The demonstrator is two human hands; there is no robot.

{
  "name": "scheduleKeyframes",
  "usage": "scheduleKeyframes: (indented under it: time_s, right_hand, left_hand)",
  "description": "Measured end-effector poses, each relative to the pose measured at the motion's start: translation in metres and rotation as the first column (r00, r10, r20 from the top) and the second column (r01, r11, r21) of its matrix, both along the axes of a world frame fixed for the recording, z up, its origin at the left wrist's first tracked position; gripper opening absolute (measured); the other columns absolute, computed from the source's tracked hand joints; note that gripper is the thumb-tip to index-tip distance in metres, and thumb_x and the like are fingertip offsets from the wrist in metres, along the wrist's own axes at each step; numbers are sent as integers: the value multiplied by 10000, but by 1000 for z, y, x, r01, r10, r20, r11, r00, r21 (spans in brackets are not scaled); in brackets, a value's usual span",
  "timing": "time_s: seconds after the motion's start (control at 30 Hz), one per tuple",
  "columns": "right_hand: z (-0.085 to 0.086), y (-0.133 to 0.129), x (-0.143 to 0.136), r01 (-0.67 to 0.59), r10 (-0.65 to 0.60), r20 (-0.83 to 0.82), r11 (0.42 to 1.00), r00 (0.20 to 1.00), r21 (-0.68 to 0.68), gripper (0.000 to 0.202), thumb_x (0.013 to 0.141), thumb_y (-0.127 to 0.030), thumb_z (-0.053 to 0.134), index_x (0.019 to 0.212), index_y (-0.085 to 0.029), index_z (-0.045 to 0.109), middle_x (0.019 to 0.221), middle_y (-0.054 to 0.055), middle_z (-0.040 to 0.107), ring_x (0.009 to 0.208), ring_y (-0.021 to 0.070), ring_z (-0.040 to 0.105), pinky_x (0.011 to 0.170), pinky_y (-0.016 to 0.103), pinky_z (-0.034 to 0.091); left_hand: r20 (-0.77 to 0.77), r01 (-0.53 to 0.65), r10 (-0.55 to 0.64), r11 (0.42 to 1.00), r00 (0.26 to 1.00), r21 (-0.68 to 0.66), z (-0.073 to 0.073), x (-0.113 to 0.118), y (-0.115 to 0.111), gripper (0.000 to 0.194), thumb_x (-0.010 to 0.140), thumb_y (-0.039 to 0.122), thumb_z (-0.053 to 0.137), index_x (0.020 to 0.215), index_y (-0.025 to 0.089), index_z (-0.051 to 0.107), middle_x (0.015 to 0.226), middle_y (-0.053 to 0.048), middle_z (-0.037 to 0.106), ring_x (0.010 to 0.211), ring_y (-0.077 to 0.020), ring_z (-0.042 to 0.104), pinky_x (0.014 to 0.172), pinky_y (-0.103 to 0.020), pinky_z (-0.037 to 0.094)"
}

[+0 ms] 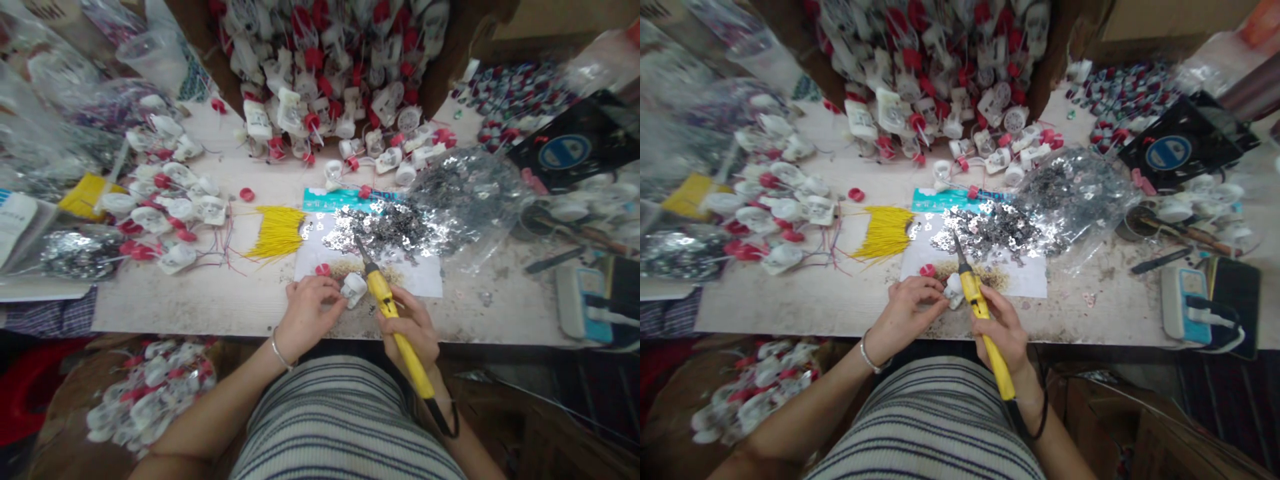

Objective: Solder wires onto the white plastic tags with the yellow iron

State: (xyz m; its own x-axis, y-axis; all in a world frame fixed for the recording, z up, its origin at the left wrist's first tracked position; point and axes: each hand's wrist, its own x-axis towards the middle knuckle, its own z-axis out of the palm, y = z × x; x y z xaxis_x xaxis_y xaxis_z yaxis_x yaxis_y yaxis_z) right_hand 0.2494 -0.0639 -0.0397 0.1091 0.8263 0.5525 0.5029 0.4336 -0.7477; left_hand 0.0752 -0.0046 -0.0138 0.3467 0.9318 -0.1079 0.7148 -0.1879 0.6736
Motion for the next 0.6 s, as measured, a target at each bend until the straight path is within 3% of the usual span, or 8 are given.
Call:
scheduleKeyframes:
  time_s: [0.03,0.1,0.23,0.33,0.4,0.5,0.6]
  right_hand:
    - [-4,10,-5,41,-40,-19,999,999,31,286,697,24,600,826,-230,634,1309,7,518,1046,190,635,772,324,619]
    - [-11,25,-12,-4,3,27,999,1000,33,241,700,-26,638,835,-226,626,1309,28,491,1071,201,614,796,352,612]
    - [-15,33,-16,-51,51,61,999,997,-9,207,716,-28,630,806,-211,597,1256,42,492,1051,172,607,808,315,602]
    - [-8,27,-17,4,-4,2,1000,1000,0,206,699,-11,647,706,-193,551,1224,31,492,1027,151,608,785,272,597]
    - [-1,23,-19,2,-3,-71,1000,997,-14,228,689,-18,663,647,-185,514,1205,23,495,1004,141,615,766,252,595]
    - [5,22,-19,-40,33,-167,998,985,-38,231,685,-35,673,645,-185,501,1192,33,493,1019,163,612,734,267,604]
    - [4,26,-15,-23,14,-194,999,981,-45,208,687,-38,663,675,-187,518,1177,54,505,1036,188,602,770,328,597]
  left_hand:
    - [-2,2,-2,1000,1000,5,0,0,0,108,765,245,671,660,220,684,896,-29,693,890,-254,598,796,-488,394]
    - [-2,16,-16,1000,1000,21,-2,-2,0,103,774,242,666,675,224,685,902,-27,689,894,-251,599,794,-478,404]
    - [76,61,-74,986,994,156,-4,-9,-3,98,779,290,680,739,202,661,897,-43,670,918,-231,591,817,-420,437]
    - [74,100,-124,958,990,269,-1,-9,-7,401,721,412,722,1023,170,616,1037,-102,649,1048,-275,545,902,-450,418]
    - [60,144,-165,954,984,263,3,-9,-8,548,727,399,716,1180,153,529,1104,-122,634,1077,-282,539,952,-479,390]
    - [105,203,-227,959,968,197,10,-19,-8,530,747,307,679,1223,167,492,1078,-94,651,1008,-236,588,963,-429,417]
    - [76,144,-150,986,986,84,21,-58,-6,546,744,324,669,1248,206,497,1006,-55,668,868,-186,629,784,-293,509]
